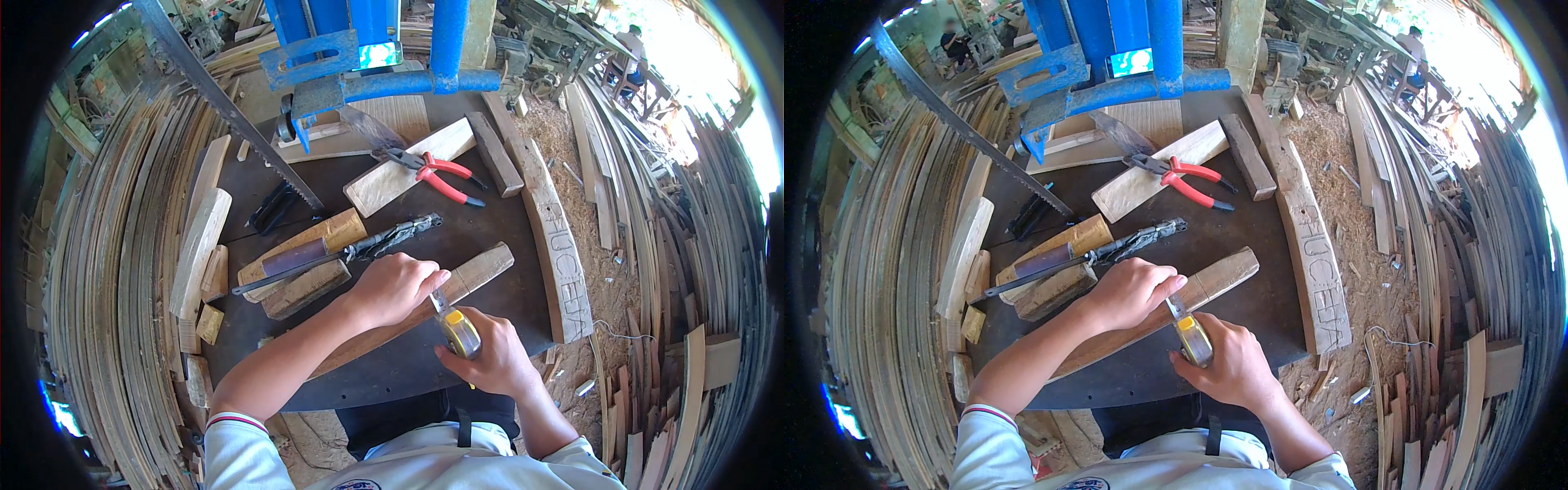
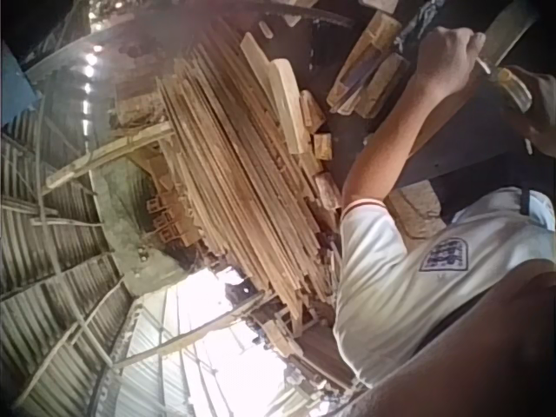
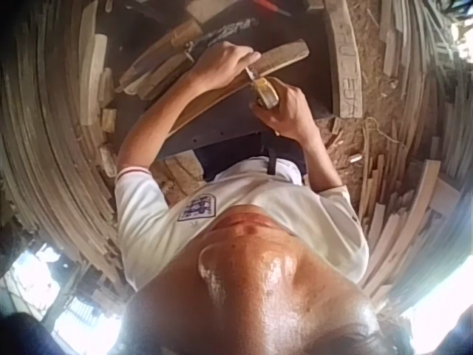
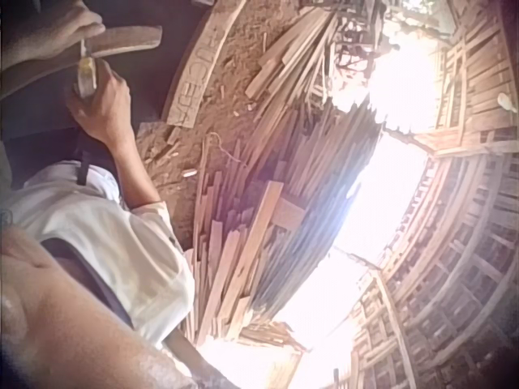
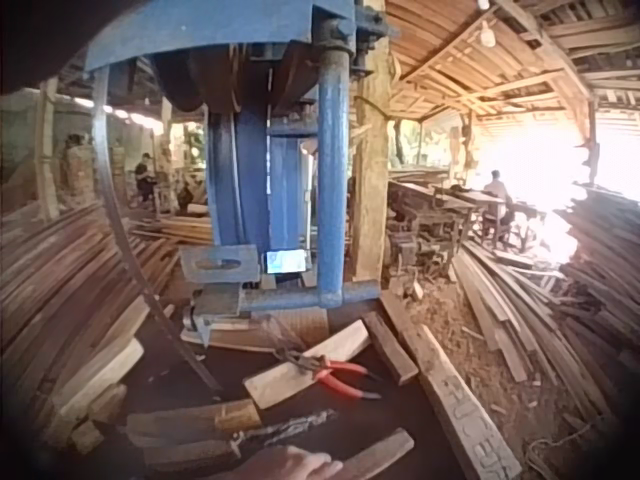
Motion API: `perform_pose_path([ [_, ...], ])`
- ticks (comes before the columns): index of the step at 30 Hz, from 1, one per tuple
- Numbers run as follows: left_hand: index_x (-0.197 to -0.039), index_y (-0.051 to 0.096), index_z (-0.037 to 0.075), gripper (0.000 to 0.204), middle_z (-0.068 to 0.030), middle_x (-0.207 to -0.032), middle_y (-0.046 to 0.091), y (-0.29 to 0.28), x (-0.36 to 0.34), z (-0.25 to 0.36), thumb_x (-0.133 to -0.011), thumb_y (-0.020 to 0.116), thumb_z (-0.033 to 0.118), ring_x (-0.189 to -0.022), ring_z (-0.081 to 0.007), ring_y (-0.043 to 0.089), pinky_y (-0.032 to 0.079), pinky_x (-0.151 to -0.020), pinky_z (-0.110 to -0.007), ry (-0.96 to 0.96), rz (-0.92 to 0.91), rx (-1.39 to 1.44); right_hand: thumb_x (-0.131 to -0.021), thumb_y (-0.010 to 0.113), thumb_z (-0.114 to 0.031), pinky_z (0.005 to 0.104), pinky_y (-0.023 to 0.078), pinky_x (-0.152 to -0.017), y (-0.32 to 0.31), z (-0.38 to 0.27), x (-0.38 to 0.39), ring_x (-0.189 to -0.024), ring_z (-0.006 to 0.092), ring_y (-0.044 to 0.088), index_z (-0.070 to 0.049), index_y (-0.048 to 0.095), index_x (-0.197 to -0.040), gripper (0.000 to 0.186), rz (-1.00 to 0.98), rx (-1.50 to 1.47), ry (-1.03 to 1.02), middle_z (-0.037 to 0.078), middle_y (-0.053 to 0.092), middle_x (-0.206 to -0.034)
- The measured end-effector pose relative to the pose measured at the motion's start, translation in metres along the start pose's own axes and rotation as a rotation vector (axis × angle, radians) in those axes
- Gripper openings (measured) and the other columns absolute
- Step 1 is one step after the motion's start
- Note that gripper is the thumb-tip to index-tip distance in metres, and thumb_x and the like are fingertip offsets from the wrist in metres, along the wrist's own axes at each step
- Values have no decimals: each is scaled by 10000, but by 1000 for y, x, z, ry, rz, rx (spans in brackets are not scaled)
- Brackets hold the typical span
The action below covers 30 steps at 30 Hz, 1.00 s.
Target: The person sands a small wooden piece using sandpaper, cuts it with a small hand saw, measures wooden blocks with a tape measure, and brushes a wooden block with a brush.
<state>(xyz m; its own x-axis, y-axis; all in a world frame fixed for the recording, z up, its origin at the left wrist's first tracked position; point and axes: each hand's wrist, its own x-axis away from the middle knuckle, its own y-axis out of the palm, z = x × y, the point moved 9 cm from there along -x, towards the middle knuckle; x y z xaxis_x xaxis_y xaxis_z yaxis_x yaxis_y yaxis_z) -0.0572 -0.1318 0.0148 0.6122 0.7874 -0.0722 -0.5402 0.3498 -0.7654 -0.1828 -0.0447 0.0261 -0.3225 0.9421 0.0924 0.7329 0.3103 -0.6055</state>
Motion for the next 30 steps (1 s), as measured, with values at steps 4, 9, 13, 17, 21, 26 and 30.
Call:
perform_pose_path([
  [4,-889,689,-7,454,-237,-787,703,0,0,1,-1116,490,332,-799,-439,713,550,-687,-513,10,6,-11,-832,798,-332,450,615,-844,0,-1,0,-868,399,764,22,678,-1182,512,9,-18,-4,252,755,-973],
  [9,-888,687,-7,467,-237,-789,703,-1,0,3,-1119,482,343,-804,-441,711,548,-693,-518,3,-1,-15,-833,799,-326,444,615,-838,-1,0,1,-861,395,764,21,679,-1176,502,19,-17,-10,250,755,-967],
  [13,-899,694,7,472,-229,-784,712,0,1,2,-1122,472,360,-791,-433,720,562,-680,-520,19,16,-30,-834,800,-318,446,614,-833,-1,-1,1,-859,392,765,22,679,-1169,493,27,-11,-28,251,754,-965],
  [17,-912,701,24,490,-220,-773,719,0,0,2,-1128,450,384,-772,-424,728,575,-661,-522,37,19,-39,-831,803,-318,446,615,-832,-1,-1,1,-860,394,764,23,679,-1168,496,30,-15,-32,250,754,-964],
  [21,-914,700,25,507,-218,-767,718,-1,1,2,-1133,431,395,-766,-424,727,575,-659,-522,30,11,-35,-831,805,-321,446,616,-839,0,0,1,-864,395,763,23,669,-1192,517,22,2,-24,245,754,-972],
  [26,-862,644,19,521,-229,-772,687,0,1,0,-1133,419,404,-807,-452,699,535,-688,-530,-24,-21,-10,-835,807,-325,447,611,-864,1,0,4,-904,394,762,20,653,-1239,553,42,35,-45,243,753,-1021],
  [30,-879,648,21,499,-228,-786,694,3,-1,0,-1128,437,400,-815,-451,701,535,-691,-531,-33,-40,-24,-835,814,-313,440,608,-859,-2,0,6,-914,381,765,20,652,-1246,553,76,32,-75,242,751,-1026],
])
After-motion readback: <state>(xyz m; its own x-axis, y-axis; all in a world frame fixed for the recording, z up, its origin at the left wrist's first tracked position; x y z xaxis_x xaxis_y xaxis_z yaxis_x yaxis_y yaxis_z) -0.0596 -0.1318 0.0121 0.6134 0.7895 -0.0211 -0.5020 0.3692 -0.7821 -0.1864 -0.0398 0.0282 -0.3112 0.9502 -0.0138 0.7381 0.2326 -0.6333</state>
